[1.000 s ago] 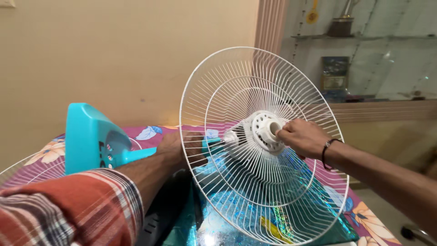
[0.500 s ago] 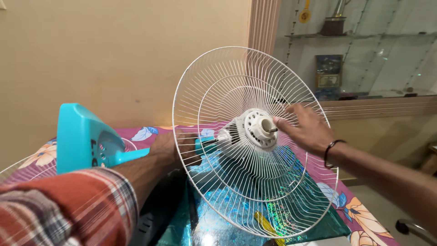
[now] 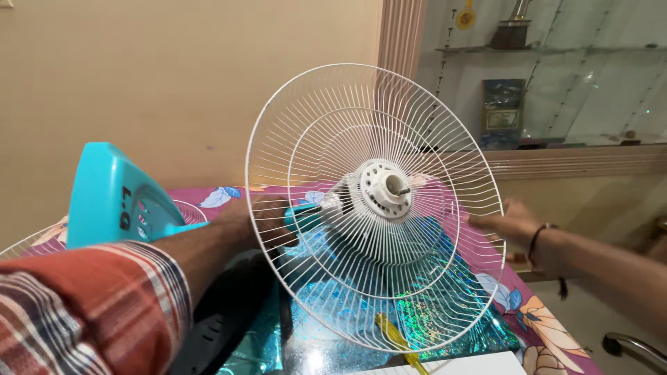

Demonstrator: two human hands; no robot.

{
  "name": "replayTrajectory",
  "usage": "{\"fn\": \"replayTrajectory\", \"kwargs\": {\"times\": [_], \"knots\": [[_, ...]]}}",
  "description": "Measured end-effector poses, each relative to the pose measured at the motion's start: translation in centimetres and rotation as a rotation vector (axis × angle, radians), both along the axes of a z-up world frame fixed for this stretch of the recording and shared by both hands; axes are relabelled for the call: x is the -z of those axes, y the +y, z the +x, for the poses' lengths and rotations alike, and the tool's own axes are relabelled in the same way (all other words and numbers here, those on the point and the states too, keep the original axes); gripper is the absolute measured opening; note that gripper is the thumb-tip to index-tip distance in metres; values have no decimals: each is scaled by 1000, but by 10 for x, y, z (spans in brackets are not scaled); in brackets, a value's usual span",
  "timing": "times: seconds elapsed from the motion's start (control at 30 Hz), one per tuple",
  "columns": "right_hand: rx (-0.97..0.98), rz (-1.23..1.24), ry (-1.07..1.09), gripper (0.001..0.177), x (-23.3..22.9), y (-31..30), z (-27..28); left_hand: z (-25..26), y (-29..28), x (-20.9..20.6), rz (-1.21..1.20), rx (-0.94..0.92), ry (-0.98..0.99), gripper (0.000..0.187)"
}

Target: The person assembles a table fan by attaching the front grille to the motor housing, then mounting the fan blades onto the motor shaft, and finally securing the blades with a plastic nut. The assembly is performed on a table with other fan parts and tools nearby.

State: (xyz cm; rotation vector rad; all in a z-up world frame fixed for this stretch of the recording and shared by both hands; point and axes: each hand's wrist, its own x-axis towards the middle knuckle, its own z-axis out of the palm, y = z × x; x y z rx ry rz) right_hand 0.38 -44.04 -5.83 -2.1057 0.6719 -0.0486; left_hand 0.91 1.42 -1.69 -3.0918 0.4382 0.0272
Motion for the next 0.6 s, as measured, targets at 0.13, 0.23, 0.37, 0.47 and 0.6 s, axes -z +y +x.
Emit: {"fn": "replayTrajectory", "kwargs": {"times": [0.13,0.23,0.37,0.47,0.6], "knots": [[98,456,156,44,46,-14,-12,9,1,0,20,4,34,59],[92,624,120,29,73,-17,-19,13,6,1,22,-7,59,58],[16,679,-65,14,82,-14,-15,18,9,-1,30,-16,80,59],[55,746,-154,12,77,-4,-16,23,10,-1,36,-20,99,59],[58,819,-338,47,61,14,-16,26,15,-1,41,-38,123,59]]}}
